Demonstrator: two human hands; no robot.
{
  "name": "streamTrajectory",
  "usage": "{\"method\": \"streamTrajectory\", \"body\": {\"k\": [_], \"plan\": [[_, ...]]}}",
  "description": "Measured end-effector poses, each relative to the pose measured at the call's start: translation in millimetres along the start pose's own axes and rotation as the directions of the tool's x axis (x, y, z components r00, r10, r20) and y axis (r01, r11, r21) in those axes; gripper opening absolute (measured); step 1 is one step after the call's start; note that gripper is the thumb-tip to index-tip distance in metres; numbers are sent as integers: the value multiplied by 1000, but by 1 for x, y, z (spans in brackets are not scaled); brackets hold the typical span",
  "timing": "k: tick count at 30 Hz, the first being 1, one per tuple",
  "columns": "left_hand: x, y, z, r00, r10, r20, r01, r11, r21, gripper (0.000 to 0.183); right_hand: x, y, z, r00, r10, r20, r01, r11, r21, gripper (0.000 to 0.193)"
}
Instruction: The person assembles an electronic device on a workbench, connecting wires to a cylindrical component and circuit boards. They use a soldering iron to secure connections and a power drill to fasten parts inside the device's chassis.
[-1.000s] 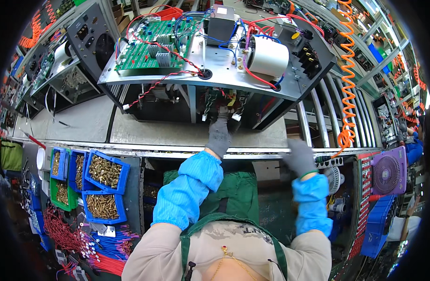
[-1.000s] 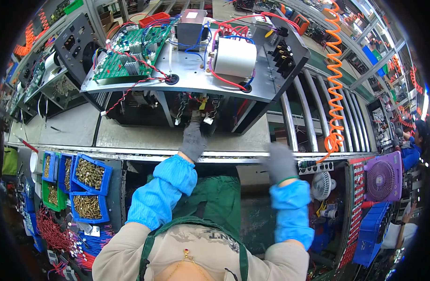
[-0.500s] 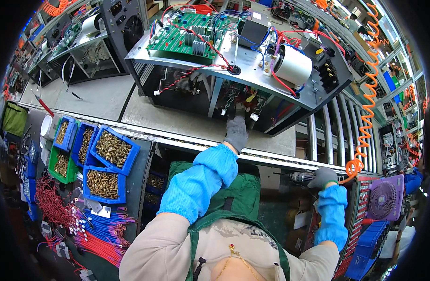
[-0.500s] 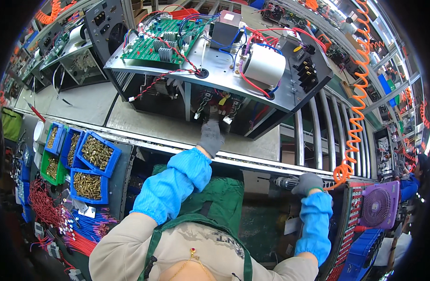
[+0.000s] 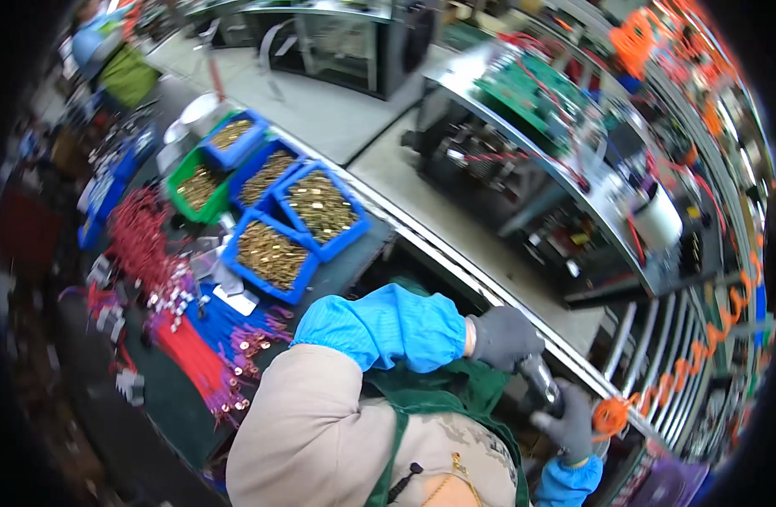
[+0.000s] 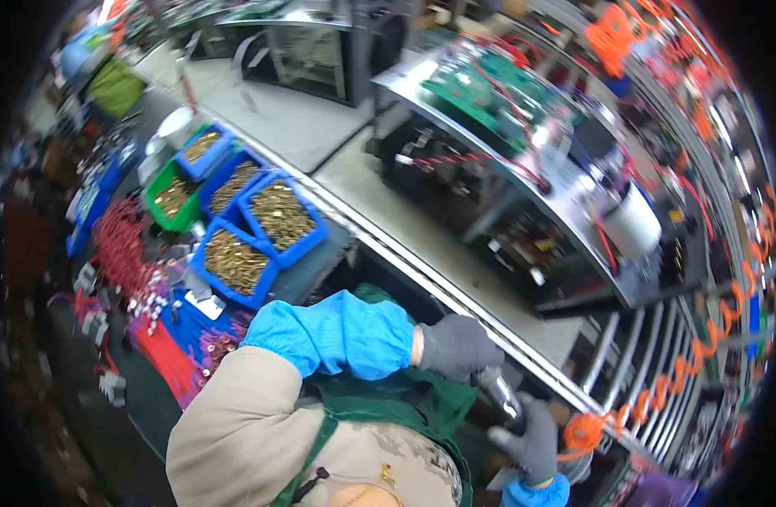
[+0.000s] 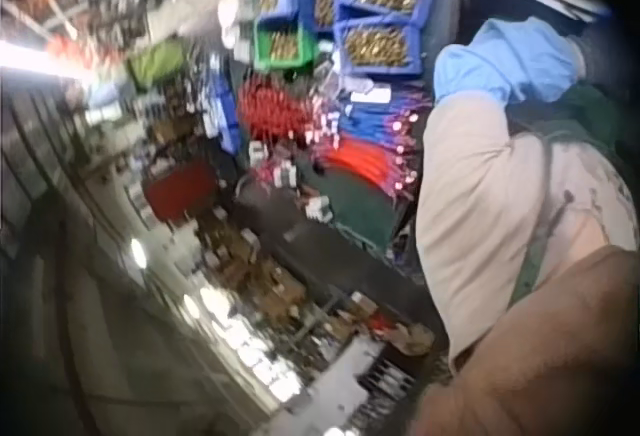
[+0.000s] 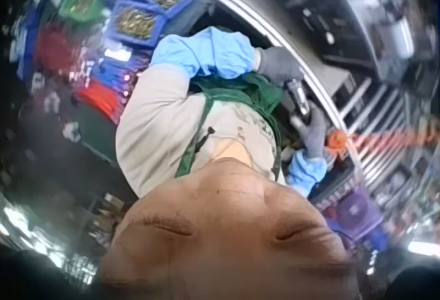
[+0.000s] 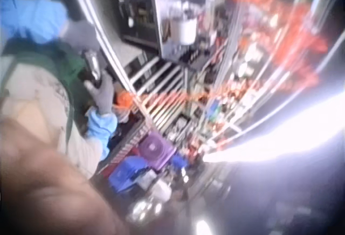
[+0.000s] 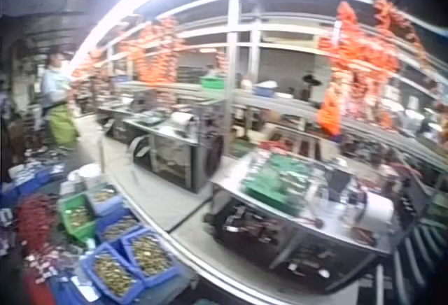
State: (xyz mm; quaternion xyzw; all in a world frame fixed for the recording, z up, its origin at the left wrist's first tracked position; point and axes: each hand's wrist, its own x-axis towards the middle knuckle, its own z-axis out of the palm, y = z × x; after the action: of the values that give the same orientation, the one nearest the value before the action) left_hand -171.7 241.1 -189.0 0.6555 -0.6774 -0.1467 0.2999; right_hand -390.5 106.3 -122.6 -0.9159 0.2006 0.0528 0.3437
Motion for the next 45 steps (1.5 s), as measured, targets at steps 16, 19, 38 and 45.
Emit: {"method": "streamTrajectory", "body": {"k": [16, 19, 38, 45], "plan": [[-413, -109, -247, -48, -660, -750, 996, -87, 13, 31, 53, -21, 108, 888, -29, 459, -421, 348, 837, 115], [-459, -146, -239, -74, -870, -488, 996, -92, 13, 48, 53, -32, 105, 874, -21, 486, -451, 339, 825, 110], [-584, -250, -238, -215, -771, -599, 522, 428, -738, 27, 31, -33, 101, 934, 14, 357, -347, 280, 895, 106], [-649, -233, -241, -114, -353, -929, 922, 310, -231, 30, 15, 14, 131, 900, -165, 404, -435, -401, 806, 61]]}}
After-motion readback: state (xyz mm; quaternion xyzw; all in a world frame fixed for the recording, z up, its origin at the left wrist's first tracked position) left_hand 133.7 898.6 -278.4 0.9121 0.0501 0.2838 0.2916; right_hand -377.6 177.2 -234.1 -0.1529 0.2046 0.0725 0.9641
